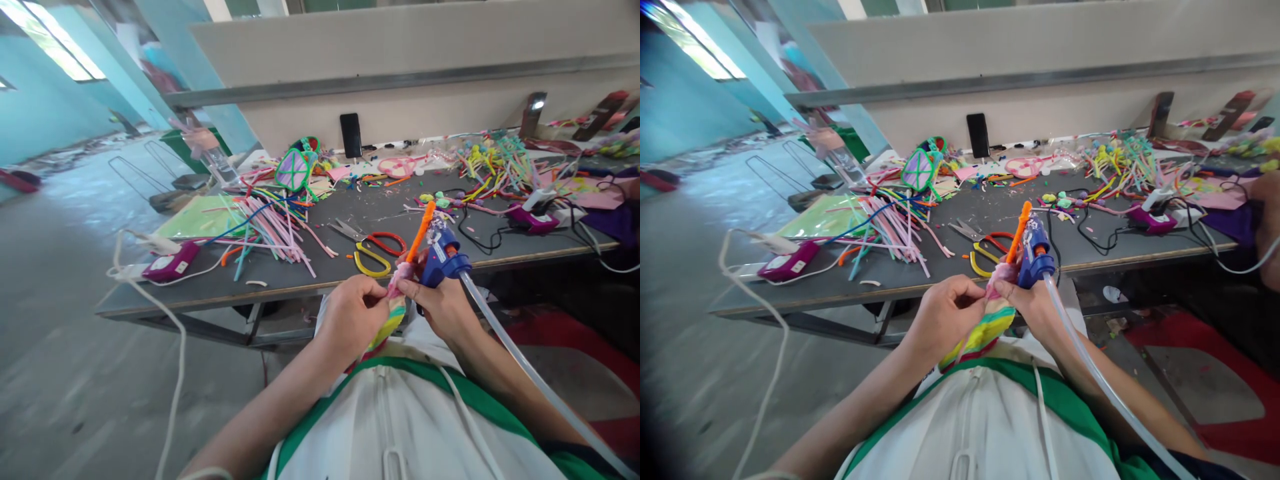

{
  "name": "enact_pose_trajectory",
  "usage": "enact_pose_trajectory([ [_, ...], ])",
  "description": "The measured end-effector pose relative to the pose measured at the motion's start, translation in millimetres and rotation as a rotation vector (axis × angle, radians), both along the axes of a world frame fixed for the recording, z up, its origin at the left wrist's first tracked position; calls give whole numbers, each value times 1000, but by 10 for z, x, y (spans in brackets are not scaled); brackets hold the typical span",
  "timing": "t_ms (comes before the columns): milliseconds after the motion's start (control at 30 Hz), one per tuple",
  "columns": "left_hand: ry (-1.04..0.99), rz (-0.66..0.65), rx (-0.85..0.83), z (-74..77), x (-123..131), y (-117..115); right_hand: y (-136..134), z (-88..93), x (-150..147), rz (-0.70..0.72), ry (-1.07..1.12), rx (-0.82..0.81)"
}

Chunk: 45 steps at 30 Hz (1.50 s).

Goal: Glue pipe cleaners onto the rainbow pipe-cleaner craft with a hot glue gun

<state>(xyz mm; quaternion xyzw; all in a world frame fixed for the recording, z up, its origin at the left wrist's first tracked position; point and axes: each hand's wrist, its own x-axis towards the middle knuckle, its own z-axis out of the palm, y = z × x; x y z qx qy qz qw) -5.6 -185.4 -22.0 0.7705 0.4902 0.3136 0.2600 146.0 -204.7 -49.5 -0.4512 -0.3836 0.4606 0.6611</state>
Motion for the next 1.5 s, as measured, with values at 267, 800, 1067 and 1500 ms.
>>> enact_pose_trajectory([
  [267,11,10,39,-5,18,-18,1,-55,-2,-9,-43,-2],
  [800,-29,-1,135,-39,9,-63,-15,30,-67,32,13,12],
  [1067,-21,-4,146,-44,12,-61,-20,-19,-65,-1,-27,-2],
  [1500,-1,-13,156,-56,11,-60,-13,24,-94,-15,30,-75],
])
